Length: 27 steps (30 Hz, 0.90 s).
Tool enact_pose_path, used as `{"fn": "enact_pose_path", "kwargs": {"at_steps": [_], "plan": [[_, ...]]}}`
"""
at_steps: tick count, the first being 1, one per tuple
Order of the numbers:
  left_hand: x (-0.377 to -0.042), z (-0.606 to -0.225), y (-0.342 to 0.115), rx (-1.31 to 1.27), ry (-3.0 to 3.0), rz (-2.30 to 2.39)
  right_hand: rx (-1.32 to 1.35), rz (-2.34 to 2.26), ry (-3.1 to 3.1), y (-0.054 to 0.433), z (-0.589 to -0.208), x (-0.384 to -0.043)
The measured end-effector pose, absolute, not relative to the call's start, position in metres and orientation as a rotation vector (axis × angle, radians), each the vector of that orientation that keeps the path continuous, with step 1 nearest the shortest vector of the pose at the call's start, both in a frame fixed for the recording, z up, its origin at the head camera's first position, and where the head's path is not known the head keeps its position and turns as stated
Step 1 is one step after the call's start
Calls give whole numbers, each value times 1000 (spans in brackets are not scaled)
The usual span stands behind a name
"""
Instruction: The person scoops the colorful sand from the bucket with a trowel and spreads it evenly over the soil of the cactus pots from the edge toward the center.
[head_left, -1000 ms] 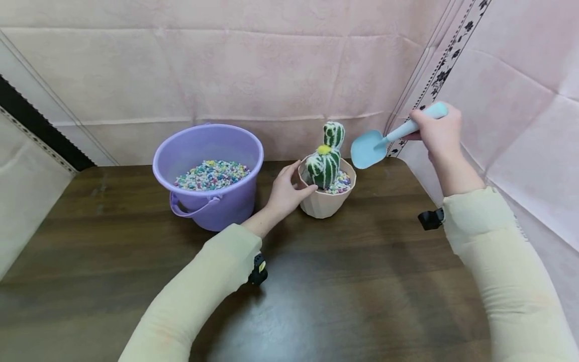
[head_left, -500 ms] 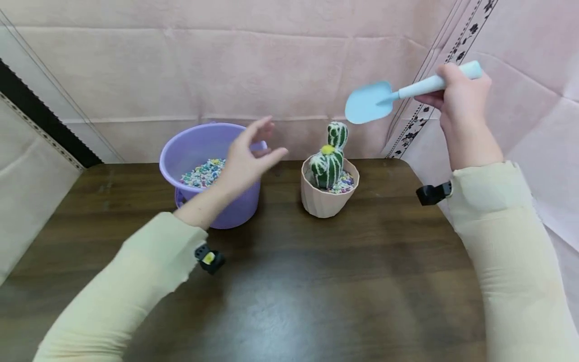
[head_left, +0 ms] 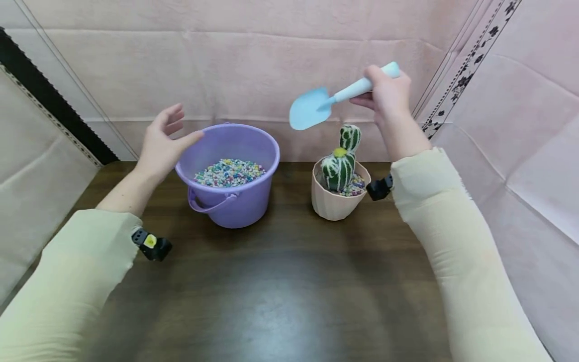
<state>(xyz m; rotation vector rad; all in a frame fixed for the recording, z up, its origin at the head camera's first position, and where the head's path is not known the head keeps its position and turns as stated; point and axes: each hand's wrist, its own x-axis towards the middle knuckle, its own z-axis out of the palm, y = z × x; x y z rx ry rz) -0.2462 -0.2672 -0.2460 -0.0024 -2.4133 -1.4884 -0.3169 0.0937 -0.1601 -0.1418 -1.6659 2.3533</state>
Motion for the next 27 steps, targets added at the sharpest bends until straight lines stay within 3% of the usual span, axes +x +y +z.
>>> {"fn": "enact_pose_path", "kwargs": {"at_steps": [11,27], "plan": [[-243,-289,-299,150,-2508,-1564,-31,2216,-1941,31,-193,-317],[-241,-317,-302,70,-2200,-2054,239,1180,-2615,-49,-262,-313]]}}
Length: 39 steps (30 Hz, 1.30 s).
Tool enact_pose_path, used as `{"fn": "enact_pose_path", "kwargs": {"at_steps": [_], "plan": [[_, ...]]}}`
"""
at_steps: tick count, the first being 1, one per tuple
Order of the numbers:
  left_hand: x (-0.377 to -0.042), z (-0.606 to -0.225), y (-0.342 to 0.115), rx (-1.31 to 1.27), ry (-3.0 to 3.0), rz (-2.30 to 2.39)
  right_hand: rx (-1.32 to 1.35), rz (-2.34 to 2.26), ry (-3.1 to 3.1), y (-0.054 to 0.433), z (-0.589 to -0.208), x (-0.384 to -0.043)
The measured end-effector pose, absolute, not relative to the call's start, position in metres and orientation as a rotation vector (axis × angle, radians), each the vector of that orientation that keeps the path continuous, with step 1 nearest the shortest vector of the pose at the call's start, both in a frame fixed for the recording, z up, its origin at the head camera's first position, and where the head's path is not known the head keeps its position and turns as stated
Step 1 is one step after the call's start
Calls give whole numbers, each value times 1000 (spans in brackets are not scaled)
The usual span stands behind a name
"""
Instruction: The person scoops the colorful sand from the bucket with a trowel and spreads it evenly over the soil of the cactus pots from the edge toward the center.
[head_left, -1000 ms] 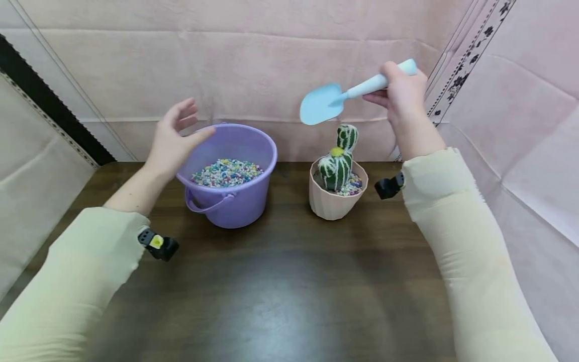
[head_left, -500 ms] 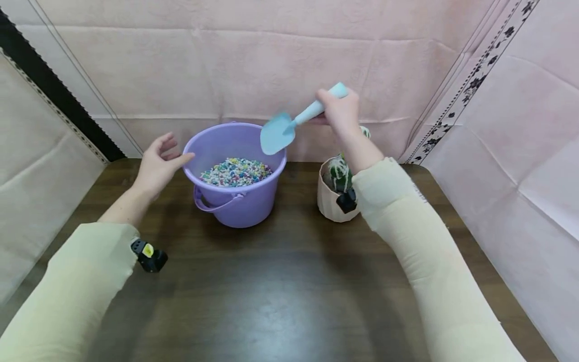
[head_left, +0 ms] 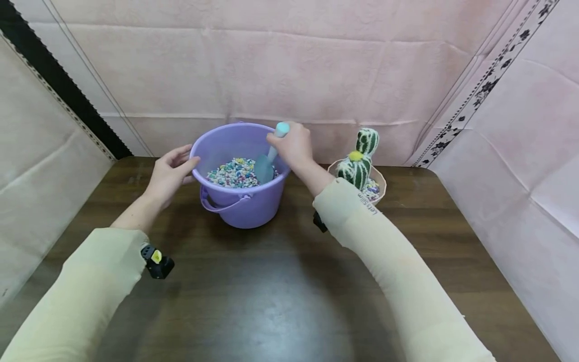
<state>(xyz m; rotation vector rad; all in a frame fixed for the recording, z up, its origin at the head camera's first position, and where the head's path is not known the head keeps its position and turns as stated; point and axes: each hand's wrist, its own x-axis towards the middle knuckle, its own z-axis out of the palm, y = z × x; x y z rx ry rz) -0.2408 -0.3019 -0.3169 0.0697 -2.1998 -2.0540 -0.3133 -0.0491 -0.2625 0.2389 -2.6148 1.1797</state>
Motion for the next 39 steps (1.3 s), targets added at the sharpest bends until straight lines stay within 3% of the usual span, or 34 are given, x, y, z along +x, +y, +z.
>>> {"fn": "enact_pose_path", "kwargs": {"at_steps": [17,39], "plan": [[-241,-320,-291,95,-2149,-1930,237,1559,-2736,-59,-264,-318],[-240,-321,-291,122,-2156,-1920,156,1717,-2645,-64,-265,-313]]}}
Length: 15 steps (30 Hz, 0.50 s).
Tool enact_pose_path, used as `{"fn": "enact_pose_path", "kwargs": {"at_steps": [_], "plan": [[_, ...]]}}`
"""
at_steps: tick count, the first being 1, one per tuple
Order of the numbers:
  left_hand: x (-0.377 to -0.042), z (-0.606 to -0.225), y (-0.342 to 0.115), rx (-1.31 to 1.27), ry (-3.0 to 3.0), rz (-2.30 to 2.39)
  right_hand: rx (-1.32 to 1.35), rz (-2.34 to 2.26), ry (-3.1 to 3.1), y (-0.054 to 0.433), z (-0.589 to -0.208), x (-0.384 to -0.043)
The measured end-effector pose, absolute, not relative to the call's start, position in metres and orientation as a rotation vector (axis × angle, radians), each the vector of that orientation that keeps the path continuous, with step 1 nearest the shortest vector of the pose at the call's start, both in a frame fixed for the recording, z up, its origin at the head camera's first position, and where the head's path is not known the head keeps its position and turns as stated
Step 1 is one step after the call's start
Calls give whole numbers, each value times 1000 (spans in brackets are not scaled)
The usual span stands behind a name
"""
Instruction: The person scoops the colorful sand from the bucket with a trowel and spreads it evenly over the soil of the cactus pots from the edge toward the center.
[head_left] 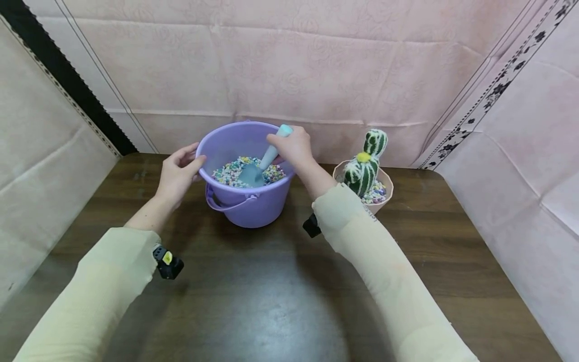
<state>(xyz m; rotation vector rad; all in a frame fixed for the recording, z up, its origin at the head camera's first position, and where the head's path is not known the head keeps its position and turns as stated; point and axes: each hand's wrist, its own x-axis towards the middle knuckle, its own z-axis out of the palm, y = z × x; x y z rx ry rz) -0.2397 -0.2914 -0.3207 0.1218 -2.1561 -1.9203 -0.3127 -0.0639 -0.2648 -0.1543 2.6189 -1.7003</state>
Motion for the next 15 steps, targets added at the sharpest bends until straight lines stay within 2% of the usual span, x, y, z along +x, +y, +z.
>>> {"fn": "enact_pose_path", "kwargs": {"at_steps": [15], "plan": [[-241,-320,-291,116,-2151,-1954,58,-1935,2343,-76,-265,-318]]}}
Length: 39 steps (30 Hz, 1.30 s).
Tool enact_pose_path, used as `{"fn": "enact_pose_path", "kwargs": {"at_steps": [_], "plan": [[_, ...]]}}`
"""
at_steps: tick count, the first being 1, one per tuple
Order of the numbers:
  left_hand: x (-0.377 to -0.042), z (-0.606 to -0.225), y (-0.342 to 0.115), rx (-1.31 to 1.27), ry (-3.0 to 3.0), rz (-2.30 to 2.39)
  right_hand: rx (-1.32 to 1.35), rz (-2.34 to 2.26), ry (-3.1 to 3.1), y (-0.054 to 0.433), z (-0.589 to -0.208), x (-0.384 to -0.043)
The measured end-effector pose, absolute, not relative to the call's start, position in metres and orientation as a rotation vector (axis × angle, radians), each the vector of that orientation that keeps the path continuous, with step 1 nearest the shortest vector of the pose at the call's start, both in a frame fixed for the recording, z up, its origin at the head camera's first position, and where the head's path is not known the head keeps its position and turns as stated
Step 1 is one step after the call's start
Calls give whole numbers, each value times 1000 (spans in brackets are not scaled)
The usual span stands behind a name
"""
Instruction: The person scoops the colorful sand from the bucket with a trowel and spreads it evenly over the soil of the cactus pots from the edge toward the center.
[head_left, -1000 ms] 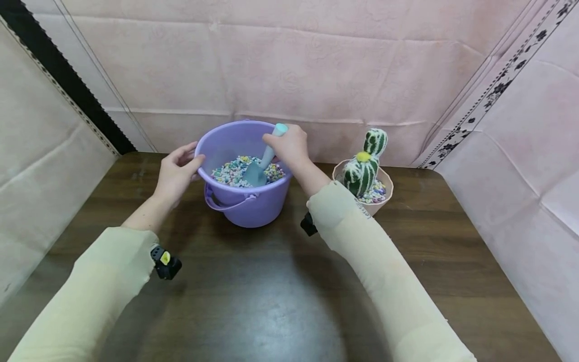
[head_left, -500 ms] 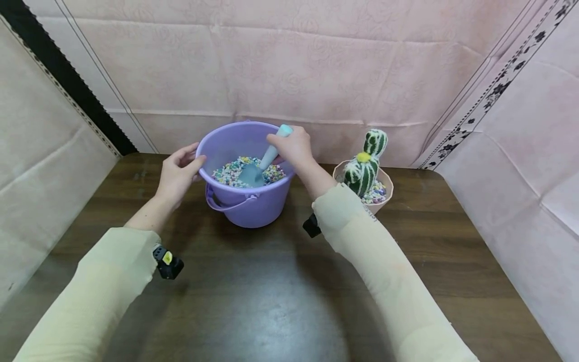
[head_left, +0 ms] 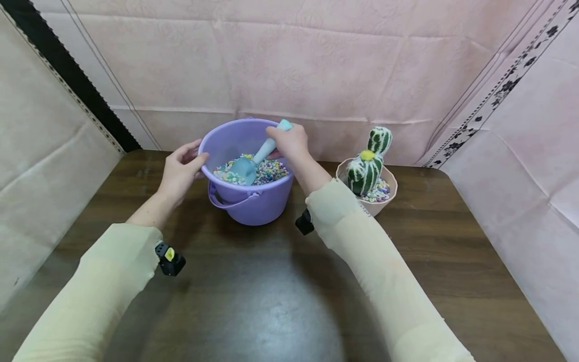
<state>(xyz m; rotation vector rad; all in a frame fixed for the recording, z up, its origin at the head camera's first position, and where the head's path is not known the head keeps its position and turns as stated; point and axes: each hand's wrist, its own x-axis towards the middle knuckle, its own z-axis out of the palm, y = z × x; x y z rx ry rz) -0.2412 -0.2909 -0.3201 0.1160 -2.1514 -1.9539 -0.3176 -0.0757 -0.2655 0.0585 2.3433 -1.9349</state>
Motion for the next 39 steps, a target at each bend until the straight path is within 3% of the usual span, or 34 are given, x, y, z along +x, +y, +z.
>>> {"fn": "enact_pose_path", "kwargs": {"at_steps": [39], "plan": [[-238,-321,-290,114,-2245,-1848,318,-2518,1687,-57,-253,-316]]}}
